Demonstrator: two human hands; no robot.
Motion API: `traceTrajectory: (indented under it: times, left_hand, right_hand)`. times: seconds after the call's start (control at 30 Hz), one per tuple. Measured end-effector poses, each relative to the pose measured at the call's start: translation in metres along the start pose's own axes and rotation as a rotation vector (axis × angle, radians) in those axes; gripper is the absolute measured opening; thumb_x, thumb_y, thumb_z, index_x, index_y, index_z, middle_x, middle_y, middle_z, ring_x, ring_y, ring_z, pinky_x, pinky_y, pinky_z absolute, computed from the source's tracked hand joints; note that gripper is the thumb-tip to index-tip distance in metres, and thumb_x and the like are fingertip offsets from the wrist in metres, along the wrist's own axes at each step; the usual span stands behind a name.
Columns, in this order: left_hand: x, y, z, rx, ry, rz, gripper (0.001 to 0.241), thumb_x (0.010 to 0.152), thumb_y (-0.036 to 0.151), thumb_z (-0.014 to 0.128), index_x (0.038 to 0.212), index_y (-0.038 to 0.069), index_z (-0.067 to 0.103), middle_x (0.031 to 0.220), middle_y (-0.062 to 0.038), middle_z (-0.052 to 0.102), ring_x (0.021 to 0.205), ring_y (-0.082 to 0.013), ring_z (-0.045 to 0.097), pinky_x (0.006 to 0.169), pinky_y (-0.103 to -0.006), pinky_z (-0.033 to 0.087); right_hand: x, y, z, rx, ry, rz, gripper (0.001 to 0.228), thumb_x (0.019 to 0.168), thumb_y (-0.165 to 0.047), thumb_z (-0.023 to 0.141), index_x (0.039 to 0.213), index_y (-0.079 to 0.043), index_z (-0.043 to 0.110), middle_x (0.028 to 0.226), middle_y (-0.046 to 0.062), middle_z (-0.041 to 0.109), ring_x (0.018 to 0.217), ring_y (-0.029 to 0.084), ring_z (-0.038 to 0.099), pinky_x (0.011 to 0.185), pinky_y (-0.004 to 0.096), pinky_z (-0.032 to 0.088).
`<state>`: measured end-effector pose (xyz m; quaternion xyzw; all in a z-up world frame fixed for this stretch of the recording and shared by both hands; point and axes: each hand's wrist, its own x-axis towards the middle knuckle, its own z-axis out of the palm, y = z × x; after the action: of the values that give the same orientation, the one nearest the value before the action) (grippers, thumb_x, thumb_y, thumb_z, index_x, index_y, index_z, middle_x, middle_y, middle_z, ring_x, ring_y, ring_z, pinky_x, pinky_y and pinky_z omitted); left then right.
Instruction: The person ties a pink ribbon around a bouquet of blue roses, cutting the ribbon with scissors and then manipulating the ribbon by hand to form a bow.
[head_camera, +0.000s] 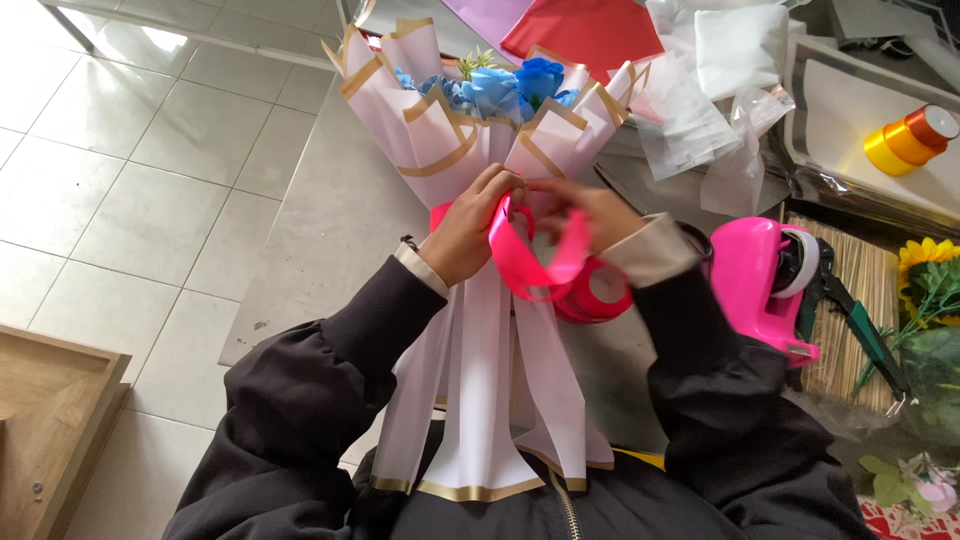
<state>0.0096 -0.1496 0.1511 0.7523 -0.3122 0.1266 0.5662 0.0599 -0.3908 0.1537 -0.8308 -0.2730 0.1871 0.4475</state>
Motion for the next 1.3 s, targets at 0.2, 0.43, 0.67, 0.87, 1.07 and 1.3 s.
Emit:
traceTrajectory:
  times: [0.2,0.43,0.67,0.87,1.07,1.3]
  left_hand:
    - [-0.007,-0.002,-0.001,0.16,-0.095,0.084,0.011,0.103,0.02,0.064,0.106,0.014,0.055,0.108,-0.01,0.057,0.109,-0.0404,0.062,0.102,-0.0461,0.048]
    - [-0.03,0.015,-0.006,0.168,-0.143,0.091,0.008,0.103,0.013,0.06,0.107,0.011,0.054,0.11,-0.014,0.056,0.106,-0.0421,0.059,0.099,-0.0464,0.047]
    - [-0.03,0.025,-0.012,-0.005,-0.167,0.102,0.008,0.102,0.011,0.055,0.107,0.006,0.051,0.109,-0.022,0.054,0.107,-0.0517,0.055,0.097,-0.0544,0.046]
    - [-0.078,0.065,-0.023,0.221,-0.217,0.072,0.039,0.09,0.005,0.069,0.128,0.013,0.061,0.135,-0.028,0.052,0.122,-0.059,0.055,0.104,-0.0646,0.047]
    - [-0.183,0.154,-0.048,0.047,-0.224,-0.179,0.014,0.102,0.022,0.068,0.113,0.02,0.076,0.138,-0.025,0.055,0.117,-0.0536,0.058,0.103,-0.0578,0.049]
    - [-0.231,0.179,-0.044,-0.137,0.033,-0.404,0.026,0.104,0.022,0.059,0.11,0.006,0.078,0.102,-0.009,0.072,0.094,-0.0204,0.073,0.083,-0.0298,0.063]
  right_hand:
    - [0.036,0.018,0.057,-0.414,0.377,-0.205,0.05,0.094,-0.034,0.07,0.144,-0.031,0.063,0.065,0.0,0.066,0.067,0.022,0.071,0.066,0.04,0.056]
    - [0.042,0.038,0.063,-0.293,0.283,-0.319,0.024,0.088,-0.025,0.076,0.112,-0.026,0.074,0.081,0.004,0.072,0.081,0.02,0.07,0.076,0.039,0.056]
    - [0.065,0.112,0.066,-0.234,0.133,-0.409,0.013,0.089,-0.022,0.083,0.091,-0.017,0.072,0.073,0.005,0.061,0.074,0.02,0.059,0.067,0.038,0.048]
    - [0.044,0.03,0.072,-0.171,0.109,-0.352,0.014,0.102,-0.025,0.077,0.105,-0.012,0.08,0.085,0.015,0.068,0.085,0.03,0.068,0.078,0.041,0.053]
    - [0.038,0.022,0.072,-0.185,0.086,-0.302,0.017,0.103,-0.025,0.077,0.11,-0.011,0.081,0.089,0.019,0.068,0.091,0.032,0.069,0.082,0.042,0.054]
    - [0.026,-0.01,0.07,-0.1,-0.027,-0.285,0.014,0.106,-0.001,0.07,0.117,-0.006,0.077,0.112,0.01,0.076,0.109,0.015,0.071,0.101,0.025,0.056]
